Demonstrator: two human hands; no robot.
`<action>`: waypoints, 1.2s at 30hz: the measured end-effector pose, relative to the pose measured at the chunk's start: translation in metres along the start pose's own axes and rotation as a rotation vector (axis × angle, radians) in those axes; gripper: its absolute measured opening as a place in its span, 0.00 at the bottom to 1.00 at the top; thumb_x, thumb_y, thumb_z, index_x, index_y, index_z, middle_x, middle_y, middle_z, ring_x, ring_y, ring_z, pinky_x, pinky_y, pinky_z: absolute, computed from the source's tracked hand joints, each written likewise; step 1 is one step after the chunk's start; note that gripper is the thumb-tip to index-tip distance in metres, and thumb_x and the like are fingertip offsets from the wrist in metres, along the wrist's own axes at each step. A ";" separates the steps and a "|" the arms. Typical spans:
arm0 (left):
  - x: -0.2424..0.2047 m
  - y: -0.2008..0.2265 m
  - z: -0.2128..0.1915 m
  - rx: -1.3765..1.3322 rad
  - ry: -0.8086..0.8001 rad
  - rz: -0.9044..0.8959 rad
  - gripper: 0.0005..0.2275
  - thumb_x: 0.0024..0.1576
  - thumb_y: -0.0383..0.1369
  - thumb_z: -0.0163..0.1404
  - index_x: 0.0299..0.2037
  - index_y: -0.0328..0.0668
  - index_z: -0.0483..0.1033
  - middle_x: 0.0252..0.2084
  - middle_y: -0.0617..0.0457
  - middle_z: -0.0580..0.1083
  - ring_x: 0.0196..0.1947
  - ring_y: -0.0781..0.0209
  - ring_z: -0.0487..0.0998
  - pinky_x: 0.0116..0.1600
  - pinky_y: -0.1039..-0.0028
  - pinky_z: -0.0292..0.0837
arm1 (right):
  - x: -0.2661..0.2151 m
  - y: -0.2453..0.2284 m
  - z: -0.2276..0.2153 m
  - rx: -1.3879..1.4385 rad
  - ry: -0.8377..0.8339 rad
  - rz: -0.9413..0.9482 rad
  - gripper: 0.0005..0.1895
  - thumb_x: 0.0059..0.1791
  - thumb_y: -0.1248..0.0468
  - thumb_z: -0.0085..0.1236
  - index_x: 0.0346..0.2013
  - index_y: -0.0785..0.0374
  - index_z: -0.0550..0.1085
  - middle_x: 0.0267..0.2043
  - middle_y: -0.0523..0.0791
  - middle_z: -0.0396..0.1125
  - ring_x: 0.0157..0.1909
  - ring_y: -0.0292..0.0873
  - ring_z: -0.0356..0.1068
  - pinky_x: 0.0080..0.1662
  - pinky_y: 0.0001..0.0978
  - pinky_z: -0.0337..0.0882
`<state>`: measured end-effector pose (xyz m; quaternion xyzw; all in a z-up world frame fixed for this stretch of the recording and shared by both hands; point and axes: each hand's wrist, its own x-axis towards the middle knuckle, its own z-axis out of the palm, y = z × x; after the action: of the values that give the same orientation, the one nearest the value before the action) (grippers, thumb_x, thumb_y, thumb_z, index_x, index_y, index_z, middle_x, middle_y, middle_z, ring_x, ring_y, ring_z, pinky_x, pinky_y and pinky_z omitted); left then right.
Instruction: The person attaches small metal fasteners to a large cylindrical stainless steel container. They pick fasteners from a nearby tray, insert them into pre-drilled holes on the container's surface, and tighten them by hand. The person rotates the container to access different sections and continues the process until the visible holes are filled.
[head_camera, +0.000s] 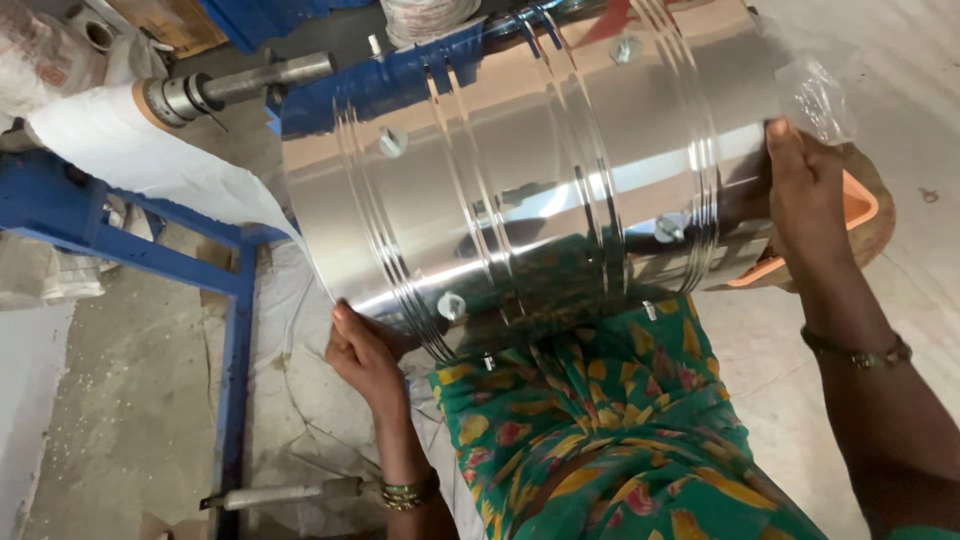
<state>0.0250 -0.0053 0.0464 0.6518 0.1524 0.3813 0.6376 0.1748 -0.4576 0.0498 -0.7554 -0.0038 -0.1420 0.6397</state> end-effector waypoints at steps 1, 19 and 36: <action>0.010 0.008 0.007 0.019 -0.004 0.014 0.21 0.72 0.41 0.39 0.24 0.42 0.60 0.17 0.63 0.57 0.16 0.76 0.54 0.22 0.77 0.46 | 0.011 -0.012 0.004 -0.054 -0.008 -0.006 0.22 0.67 0.51 0.48 0.44 0.69 0.73 0.34 0.40 0.62 0.37 0.33 0.59 0.41 0.28 0.64; 0.037 -0.012 0.023 0.110 0.019 0.032 0.18 0.71 0.41 0.40 0.37 0.32 0.72 0.20 0.64 0.60 0.19 0.76 0.56 0.24 0.78 0.49 | -0.009 -0.116 0.054 -0.822 -0.394 -0.730 0.14 0.55 0.68 0.60 0.56 0.65 0.76 0.50 0.51 0.71 0.41 0.45 0.74 0.42 0.33 0.77; 0.091 -0.019 0.044 0.219 0.016 0.238 0.18 0.73 0.38 0.43 0.32 0.31 0.70 0.25 0.61 0.62 0.26 0.72 0.57 0.31 0.75 0.53 | 0.068 -0.152 0.072 -1.315 -0.487 -1.270 0.14 0.46 0.66 0.61 0.47 0.64 0.79 0.38 0.46 0.72 0.41 0.45 0.75 0.37 0.34 0.77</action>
<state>0.1211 0.0280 0.0601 0.7276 0.1197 0.4407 0.5119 0.2265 -0.3722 0.2016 -0.8301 -0.4669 -0.2758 -0.1297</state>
